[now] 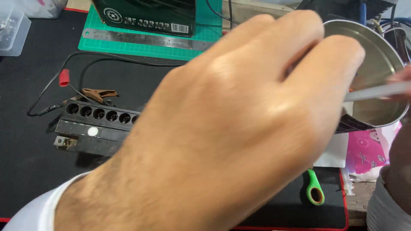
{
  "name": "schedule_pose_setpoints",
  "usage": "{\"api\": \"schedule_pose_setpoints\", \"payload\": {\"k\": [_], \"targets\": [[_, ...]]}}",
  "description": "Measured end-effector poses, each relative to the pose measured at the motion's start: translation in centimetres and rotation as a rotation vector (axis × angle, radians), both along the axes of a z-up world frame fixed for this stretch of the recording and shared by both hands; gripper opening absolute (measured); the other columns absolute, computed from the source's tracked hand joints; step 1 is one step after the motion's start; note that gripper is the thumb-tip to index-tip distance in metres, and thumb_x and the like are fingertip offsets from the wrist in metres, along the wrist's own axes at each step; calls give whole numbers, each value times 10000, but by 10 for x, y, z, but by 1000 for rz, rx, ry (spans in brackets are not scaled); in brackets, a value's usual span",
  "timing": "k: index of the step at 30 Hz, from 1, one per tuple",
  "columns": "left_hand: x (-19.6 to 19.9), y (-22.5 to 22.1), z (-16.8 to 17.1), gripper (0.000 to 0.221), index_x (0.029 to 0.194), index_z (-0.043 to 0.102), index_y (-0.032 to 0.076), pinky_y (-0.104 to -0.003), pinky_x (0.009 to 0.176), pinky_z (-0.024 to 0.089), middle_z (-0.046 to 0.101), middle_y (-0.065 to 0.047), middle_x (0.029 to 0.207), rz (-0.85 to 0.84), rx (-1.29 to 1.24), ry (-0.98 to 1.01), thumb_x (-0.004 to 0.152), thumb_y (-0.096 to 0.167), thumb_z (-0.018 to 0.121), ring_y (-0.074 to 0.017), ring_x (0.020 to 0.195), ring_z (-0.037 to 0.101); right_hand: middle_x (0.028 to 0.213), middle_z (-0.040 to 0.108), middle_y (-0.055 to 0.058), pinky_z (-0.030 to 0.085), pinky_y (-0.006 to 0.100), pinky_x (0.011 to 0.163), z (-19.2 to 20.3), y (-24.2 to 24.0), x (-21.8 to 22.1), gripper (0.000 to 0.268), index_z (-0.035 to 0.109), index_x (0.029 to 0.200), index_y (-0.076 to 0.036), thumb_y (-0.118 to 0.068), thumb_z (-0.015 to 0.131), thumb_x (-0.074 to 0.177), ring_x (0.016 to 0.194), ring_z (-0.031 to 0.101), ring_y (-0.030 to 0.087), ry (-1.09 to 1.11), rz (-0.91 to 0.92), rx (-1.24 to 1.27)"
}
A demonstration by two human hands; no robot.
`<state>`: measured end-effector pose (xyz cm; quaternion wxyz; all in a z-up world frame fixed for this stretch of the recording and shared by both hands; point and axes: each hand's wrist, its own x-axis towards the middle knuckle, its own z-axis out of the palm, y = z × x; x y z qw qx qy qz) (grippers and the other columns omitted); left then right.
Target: Refilling the electrolyte levels in a lead-acid battery using a syringe to transfer liquid from a container.
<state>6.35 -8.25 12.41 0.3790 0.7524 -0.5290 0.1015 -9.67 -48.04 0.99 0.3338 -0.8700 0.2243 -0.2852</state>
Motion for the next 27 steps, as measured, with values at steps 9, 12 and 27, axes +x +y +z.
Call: {"api": "schedule_pose_setpoints", "payload": {"k": [9,12,27], "targets": [[6,-21,1,281,1208,594,35,-368,843,518,673,-86,1081,17,20,-56,1019,209,709,-249,954,648,1012,572,152,309,252,760,98,171,58,217,701,1025,42,81,911,990,936,557,203,-44,311,-151],[7,-23,0,270,1195,594,40,-372,834,511,666,-83,1073,23,26,-70,1024,213,711,-251,951,640,931,504,95,406,230,841,104,182,61,323,673,909,19,141,938,1045,948,618,202,-18,279,-196],[6,-27,-10,230,1131,595,62,-391,788,473,628,-68,1032,60,35,-155,1052,236,723,-259,941,601,889,550,106,467,255,937,104,186,62,550,331,891,-62,164,824,797,880,572,152,-70,465,63]]}}
